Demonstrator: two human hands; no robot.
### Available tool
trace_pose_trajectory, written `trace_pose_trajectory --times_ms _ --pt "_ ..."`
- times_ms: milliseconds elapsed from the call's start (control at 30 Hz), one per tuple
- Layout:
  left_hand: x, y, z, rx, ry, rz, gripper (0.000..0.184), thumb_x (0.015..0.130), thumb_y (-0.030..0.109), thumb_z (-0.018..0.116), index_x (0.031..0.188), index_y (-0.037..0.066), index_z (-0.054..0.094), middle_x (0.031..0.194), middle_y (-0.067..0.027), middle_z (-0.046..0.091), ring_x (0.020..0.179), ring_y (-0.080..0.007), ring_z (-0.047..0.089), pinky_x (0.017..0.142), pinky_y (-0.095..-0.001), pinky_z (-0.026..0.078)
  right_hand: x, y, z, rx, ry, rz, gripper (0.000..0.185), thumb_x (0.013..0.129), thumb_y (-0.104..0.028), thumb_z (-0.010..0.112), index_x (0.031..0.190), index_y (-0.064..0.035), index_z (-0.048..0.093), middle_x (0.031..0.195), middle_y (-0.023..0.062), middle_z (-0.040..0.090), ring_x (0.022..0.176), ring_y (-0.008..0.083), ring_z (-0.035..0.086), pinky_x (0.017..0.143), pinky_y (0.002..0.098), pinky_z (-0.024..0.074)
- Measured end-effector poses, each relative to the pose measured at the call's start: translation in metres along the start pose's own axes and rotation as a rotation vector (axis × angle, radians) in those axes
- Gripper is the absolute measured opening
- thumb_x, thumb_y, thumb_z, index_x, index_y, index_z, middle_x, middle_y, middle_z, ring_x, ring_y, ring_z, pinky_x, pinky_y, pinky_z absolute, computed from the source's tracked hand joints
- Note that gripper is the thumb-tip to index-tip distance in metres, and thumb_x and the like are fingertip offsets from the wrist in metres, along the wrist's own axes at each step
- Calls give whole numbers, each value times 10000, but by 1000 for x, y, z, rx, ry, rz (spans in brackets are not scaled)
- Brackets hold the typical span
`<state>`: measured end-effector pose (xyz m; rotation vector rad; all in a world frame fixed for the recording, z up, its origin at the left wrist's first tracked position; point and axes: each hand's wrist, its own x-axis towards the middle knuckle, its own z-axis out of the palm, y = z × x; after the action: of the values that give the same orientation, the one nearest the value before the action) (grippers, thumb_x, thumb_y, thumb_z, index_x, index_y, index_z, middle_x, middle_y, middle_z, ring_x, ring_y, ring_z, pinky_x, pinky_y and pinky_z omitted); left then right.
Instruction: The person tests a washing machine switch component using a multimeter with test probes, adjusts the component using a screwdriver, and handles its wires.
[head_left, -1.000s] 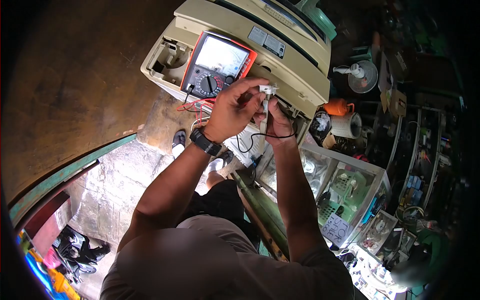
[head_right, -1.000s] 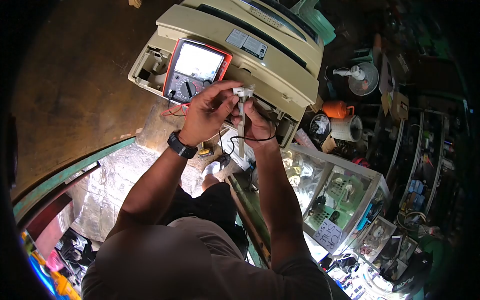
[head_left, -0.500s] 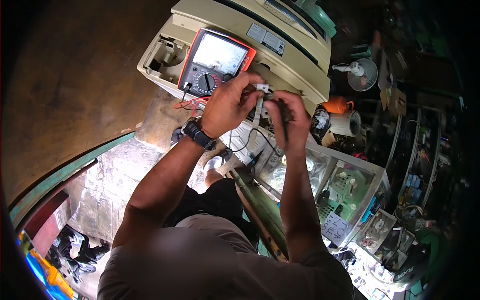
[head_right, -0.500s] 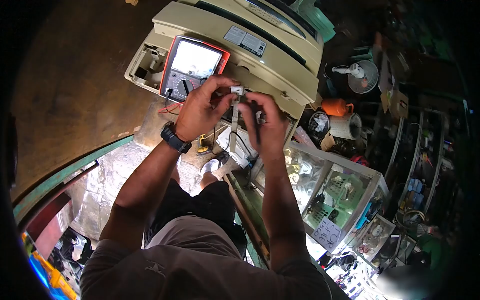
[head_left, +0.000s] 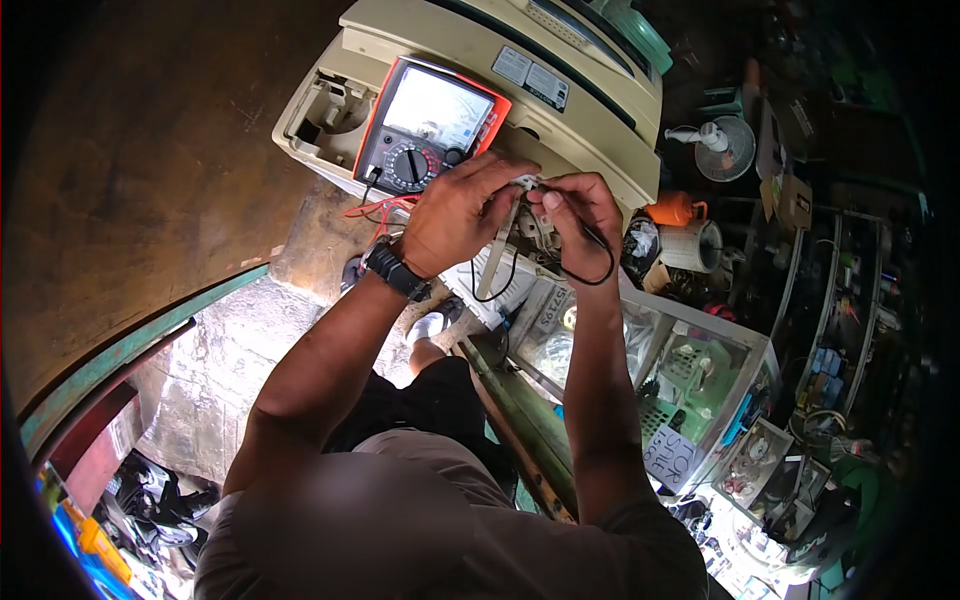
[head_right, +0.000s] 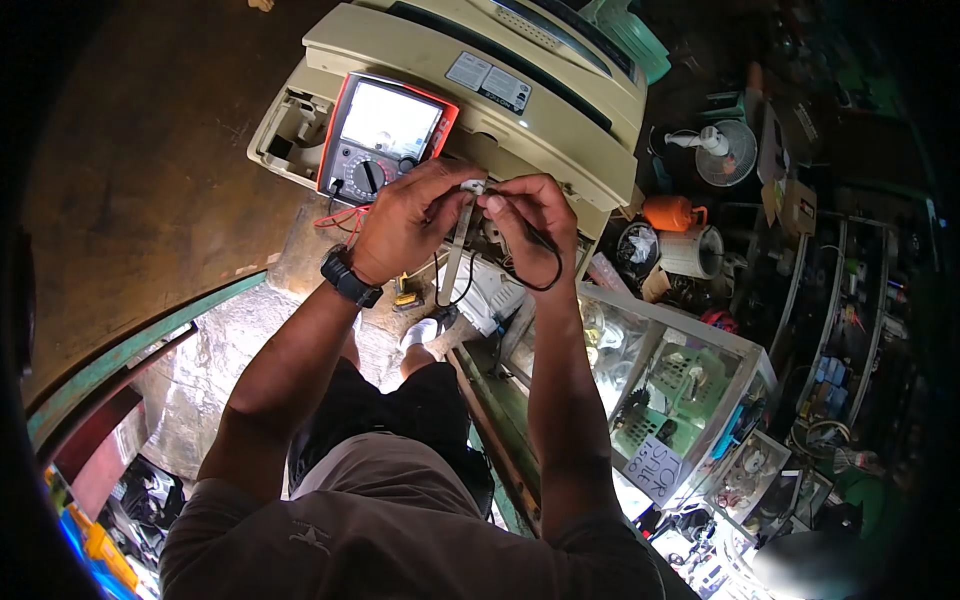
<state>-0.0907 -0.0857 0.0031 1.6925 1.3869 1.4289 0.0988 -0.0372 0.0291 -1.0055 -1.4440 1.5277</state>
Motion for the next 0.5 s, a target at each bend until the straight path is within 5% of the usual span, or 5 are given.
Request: trace_pose_trajectory --times_ms 500 --pt "-1 2 -8 11 -30 101 291 935 39 717 1224 70 705 1097 -118 702 933 -295 707 781 -358 586 11 -10 -26 -41 -235 207 312 979 -234 704 1169 -11 593 1098 81 670 1021 173 653 952 324 504"
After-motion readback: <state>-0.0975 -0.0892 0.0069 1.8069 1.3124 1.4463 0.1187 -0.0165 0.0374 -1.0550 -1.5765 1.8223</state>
